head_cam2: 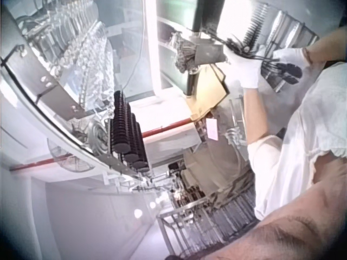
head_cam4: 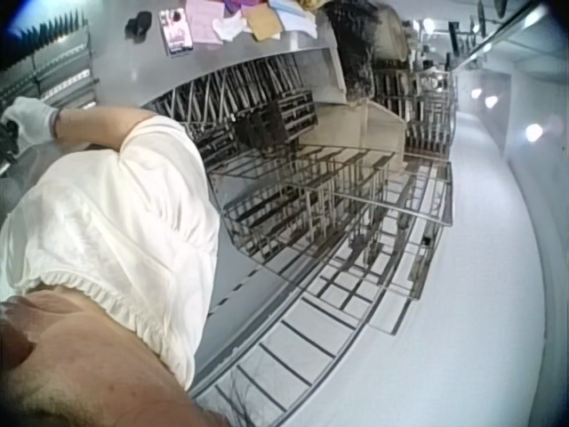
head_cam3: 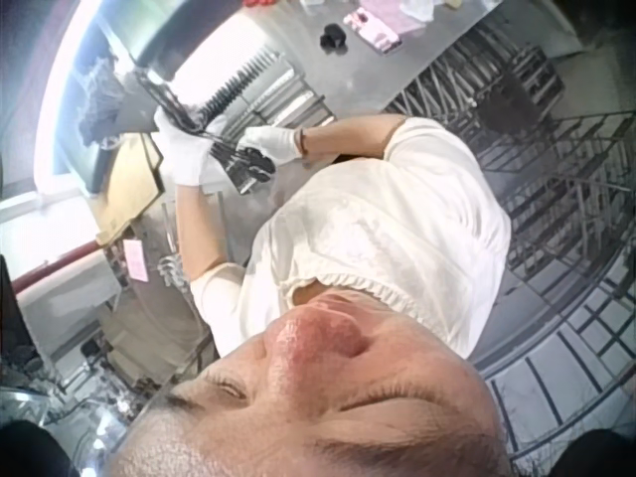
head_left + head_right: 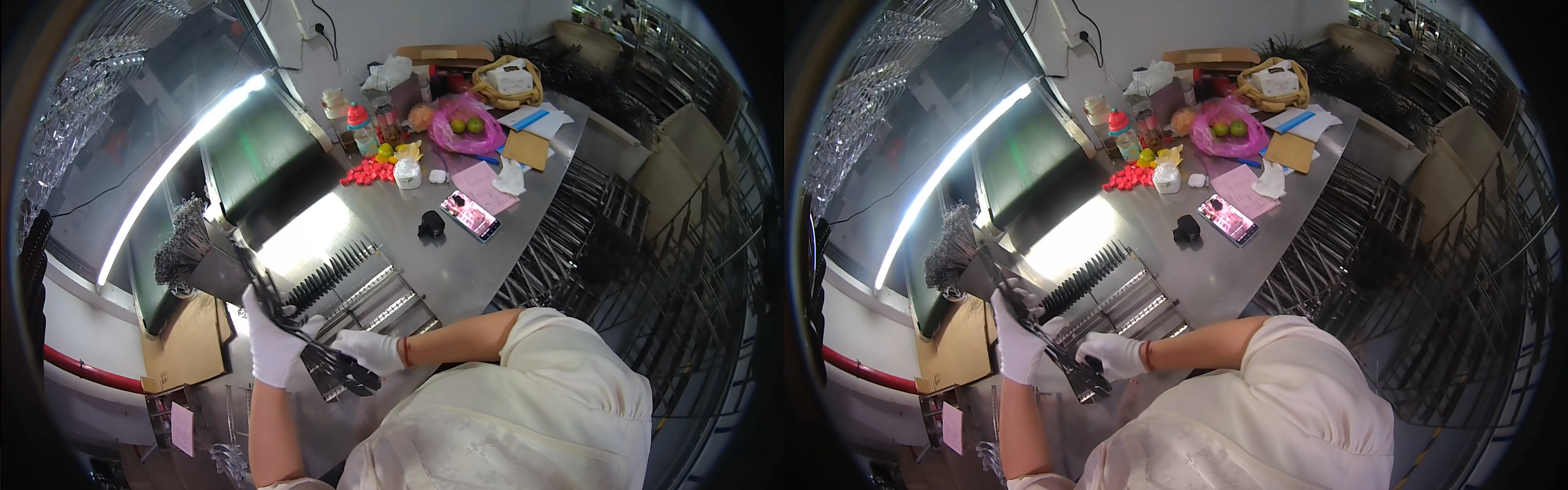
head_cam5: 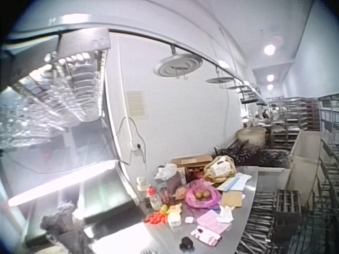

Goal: The person repeatedly picks up black plastic components and inserts them into slots on a metal rack, then places clear plastic pieces onto the rack. The person continues this cycle, filling the rack with components.

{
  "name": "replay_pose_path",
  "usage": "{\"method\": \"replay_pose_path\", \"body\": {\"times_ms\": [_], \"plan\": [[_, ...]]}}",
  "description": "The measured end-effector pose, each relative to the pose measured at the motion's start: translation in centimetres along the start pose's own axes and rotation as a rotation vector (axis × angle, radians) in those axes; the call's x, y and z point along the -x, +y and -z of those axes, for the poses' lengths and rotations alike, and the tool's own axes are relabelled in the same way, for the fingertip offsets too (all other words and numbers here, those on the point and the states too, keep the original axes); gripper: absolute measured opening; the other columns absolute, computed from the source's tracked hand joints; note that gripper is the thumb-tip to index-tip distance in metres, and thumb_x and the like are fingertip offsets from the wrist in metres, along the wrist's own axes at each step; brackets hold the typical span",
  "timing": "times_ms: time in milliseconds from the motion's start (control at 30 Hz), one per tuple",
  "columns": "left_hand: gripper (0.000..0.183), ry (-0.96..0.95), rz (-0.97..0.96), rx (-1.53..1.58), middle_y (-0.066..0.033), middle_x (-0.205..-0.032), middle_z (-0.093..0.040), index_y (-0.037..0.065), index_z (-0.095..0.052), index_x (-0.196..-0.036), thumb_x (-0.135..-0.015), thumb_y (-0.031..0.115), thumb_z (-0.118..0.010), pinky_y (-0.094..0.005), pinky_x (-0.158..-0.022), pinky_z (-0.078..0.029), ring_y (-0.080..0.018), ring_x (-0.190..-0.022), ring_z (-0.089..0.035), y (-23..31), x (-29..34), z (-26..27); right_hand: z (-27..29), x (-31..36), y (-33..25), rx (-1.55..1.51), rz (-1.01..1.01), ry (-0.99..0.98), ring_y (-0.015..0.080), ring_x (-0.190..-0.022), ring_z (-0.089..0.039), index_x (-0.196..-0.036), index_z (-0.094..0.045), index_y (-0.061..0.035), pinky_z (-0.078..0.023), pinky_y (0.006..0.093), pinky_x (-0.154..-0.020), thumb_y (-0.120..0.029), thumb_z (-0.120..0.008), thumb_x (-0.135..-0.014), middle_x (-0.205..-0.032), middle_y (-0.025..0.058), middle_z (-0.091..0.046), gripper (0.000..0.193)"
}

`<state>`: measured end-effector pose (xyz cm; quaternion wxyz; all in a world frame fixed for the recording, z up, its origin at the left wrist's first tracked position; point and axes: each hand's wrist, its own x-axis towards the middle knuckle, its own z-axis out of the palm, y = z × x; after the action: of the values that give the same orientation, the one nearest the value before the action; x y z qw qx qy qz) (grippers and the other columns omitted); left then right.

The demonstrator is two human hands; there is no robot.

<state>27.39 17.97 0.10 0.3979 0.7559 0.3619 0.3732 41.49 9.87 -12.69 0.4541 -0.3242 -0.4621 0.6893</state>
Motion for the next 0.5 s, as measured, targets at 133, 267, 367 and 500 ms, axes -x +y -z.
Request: {"method": "replay_pose_path", "body": {"times_ms": [133,267,367,500], "plan": [[0.092,0.109,-0.372,-0.279,-0.0075,-0.117,-0.051,0.005,-0.043,-0.137,-0.063,0.017,-0.097,-0.035,-0.089,-0.051,-0.0195,-0.104,-0.056,0.9,0.2,0.6,2.2,1.5,-1.0,-0.654,-0.379,-0.266,0.0148,-0.091,-0.067,-0.122,-0.064,-0.0028,-0.057,0.028,-0.077,-0.007,-0.071,-0.092,-0.103,0.0057,-0.068,0.031],[0.09,0.046,-0.49,-0.611,-0.015,-0.12,-0.052,-0.001,-0.046,-0.132,-0.059,0.017,-0.095,-0.0392,-0.093,-0.049,-0.0295,-0.107,-0.056,0.9,0.8,-1.8,1.2,1.8,-1.9,-0.169,-0.221,-0.301,0.0135,-0.08,-0.061,-0.116,-0.058,-0.004,-0.051,0.0297,-0.066,-0.005,-0.061,-0.098,-0.094,0.0038,-0.062,0.018],[0.09,-0.13,-0.383,-0.557,-0.0165,-0.118,-0.052,-0.003,-0.047,-0.131,-0.057,0.018,-0.094,-0.039,-0.095,-0.048,-0.033,-0.105,-0.056,0.6,0.0,-2.3,-0.6,1.2,-0.8,-0.058,0.052,-0.085,0.0135,-0.078,-0.059,-0.098,-0.06,-0.0037,-0.051,0.0281,-0.067,-0.008,-0.065,-0.092,-0.086,0.0015,-0.059,0.009],[0.088,0.01,-0.498,-0.569,-0.0135,-0.116,-0.051,-0.004,-0.048,-0.127,-0.056,0.017,-0.096,-0.0377,-0.09,-0.049,-0.0274,-0.099,-0.056,1.7,-1.1,0.1,1.9,2.1,0.6,0.047,-0.256,-0.217,0.0109,-0.085,-0.065,-0.118,-0.063,-0.004,-0.054,0.0278,-0.061,-0.01,-0.067,-0.093,-0.093,0.0051,-0.066,0.027]]}}
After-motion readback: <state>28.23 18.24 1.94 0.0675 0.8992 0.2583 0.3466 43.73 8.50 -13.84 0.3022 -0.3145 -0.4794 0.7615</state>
